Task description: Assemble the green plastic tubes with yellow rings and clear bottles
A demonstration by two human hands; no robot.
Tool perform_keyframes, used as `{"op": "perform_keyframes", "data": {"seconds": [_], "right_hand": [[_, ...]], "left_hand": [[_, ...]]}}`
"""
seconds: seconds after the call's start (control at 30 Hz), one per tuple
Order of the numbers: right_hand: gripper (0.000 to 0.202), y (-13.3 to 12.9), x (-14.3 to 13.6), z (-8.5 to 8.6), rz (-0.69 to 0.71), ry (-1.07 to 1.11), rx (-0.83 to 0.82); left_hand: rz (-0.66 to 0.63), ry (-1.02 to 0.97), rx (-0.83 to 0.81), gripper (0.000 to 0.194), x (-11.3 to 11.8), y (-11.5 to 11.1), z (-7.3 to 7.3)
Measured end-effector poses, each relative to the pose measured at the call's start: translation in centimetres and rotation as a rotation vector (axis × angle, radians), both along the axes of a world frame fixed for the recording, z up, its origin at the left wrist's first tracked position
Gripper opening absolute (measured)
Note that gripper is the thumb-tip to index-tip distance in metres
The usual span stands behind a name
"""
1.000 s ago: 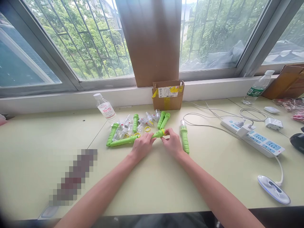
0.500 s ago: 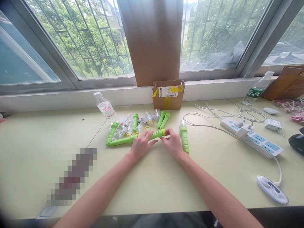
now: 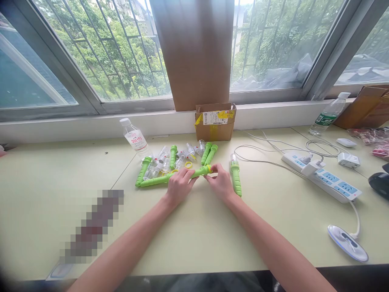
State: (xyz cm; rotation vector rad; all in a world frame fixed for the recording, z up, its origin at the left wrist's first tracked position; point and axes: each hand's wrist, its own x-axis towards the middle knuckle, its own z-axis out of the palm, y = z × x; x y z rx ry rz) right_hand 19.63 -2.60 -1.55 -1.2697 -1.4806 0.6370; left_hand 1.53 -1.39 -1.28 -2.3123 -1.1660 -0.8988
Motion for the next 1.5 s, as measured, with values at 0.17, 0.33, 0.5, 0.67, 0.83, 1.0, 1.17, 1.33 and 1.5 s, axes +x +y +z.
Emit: {"op": "perform_keyframes", "data": {"seconds": [0.17, 0.33, 0.5, 0.67, 0.83, 1.0, 1.17, 1.33, 1.5], "right_hand": [[0.025, 0.1, 0.03, 0.05, -0.003, -0.026, 0.018], [0.021, 0.12, 0.04, -0.01, -0.001, -0.025, 0.025], [0.02, 0.05, -0.01, -0.06, -0.003, -0.034, 0.026], [0.022, 0.11, -0.04, -0.24, -0.025, -0.047, 0.036], [0.022, 0.09, -0.08, -0.24, -0.025, -0.046, 0.061], [0.021, 0.03, -0.13, -0.12, -0.023, -0.058, 0.078], [0.02, 0.03, -0.16, -0.11, -0.023, -0.061, 0.08], [0.018, 0.01, -0.22, -0.01, -0.023, -0.061, 0.085], [0.018, -0.05, -0.2, 0.0, -0.011, -0.059, 0.089]], "left_hand": [[-0.013, 0.002, -0.065, 0.016, 0.13, -0.33, -0.03], [-0.011, -0.006, -0.074, 0.019, 0.15, -0.33, 0.01], [-0.019, -0.021, -0.057, 0.021, 0.07, -0.28, 0.07], [-0.025, -0.018, -0.071, 0.022, 0.0, -0.2, 0.18], [-0.017, -0.009, -0.106, 0.025, 0.02, -0.24, 0.11], [-0.02, -0.011, -0.125, 0.026, 0.01, -0.25, -0.1], [-0.007, 0.002, -0.125, 0.028, -0.02, -0.2, -0.32], [-0.01, 0.018, -0.123, 0.029, -0.02, -0.18, -0.45], [-0.002, 0.016, -0.185, 0.03, 0.08, -0.26, -0.41]]}}
